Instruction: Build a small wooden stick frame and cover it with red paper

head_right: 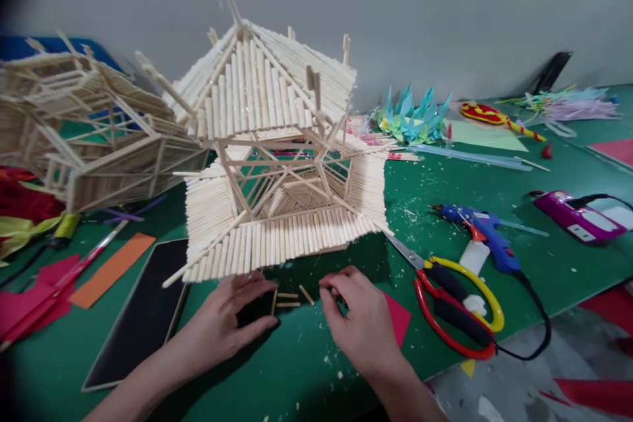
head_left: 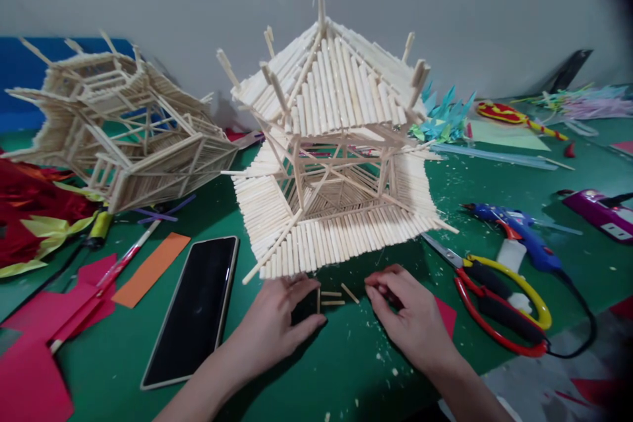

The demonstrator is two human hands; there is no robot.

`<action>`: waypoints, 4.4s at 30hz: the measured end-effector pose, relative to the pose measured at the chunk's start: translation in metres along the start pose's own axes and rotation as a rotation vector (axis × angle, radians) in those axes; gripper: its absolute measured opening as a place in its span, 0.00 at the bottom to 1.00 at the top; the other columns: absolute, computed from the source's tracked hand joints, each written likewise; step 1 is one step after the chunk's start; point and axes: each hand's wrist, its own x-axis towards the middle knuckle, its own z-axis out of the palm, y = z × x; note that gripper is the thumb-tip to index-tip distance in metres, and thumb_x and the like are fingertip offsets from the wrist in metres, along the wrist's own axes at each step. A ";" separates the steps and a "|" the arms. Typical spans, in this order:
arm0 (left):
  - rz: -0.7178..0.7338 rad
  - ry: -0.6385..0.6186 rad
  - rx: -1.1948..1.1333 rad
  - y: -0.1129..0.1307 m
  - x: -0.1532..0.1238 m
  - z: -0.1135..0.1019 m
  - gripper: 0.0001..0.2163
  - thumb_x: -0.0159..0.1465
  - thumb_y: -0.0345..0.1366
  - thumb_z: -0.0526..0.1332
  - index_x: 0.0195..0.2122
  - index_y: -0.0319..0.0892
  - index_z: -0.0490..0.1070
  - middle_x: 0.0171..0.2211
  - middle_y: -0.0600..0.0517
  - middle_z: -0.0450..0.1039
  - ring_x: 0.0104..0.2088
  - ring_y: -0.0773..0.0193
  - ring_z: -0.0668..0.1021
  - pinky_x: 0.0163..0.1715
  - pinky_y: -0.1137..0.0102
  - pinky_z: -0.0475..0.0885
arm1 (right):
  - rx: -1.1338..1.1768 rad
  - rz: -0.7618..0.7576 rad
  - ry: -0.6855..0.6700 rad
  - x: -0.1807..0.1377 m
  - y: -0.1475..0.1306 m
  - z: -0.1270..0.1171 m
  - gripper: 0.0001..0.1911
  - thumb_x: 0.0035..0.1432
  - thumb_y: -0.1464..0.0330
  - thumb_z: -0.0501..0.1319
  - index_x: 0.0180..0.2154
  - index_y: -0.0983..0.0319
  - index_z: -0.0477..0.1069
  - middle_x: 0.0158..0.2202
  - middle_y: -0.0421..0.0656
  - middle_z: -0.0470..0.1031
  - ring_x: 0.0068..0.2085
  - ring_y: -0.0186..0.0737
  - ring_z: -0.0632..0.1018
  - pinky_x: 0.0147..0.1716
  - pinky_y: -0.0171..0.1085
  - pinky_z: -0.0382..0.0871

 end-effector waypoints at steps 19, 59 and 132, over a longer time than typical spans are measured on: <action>0.053 0.145 -0.005 -0.002 0.005 0.004 0.10 0.57 0.29 0.54 0.39 0.39 0.69 0.33 0.47 0.75 0.33 0.60 0.76 0.33 0.65 0.72 | -0.061 -0.014 -0.022 0.002 0.000 0.000 0.07 0.52 0.72 0.54 0.32 0.60 0.69 0.30 0.42 0.68 0.31 0.36 0.71 0.29 0.35 0.64; -0.377 -0.020 -0.898 0.060 0.010 -0.015 0.04 0.53 0.32 0.58 0.22 0.40 0.67 0.20 0.56 0.63 0.22 0.69 0.65 0.23 0.73 0.61 | 0.207 0.002 0.005 0.000 -0.031 -0.023 0.07 0.54 0.69 0.53 0.34 0.60 0.68 0.28 0.40 0.65 0.26 0.33 0.68 0.24 0.32 0.62; -0.557 0.010 -1.407 0.049 0.001 0.007 0.05 0.50 0.35 0.63 0.22 0.38 0.74 0.19 0.55 0.68 0.23 0.70 0.64 0.25 0.74 0.59 | 0.766 0.442 -0.016 0.004 -0.048 0.022 0.11 0.44 0.64 0.61 0.21 0.64 0.64 0.17 0.33 0.59 0.20 0.28 0.59 0.19 0.29 0.53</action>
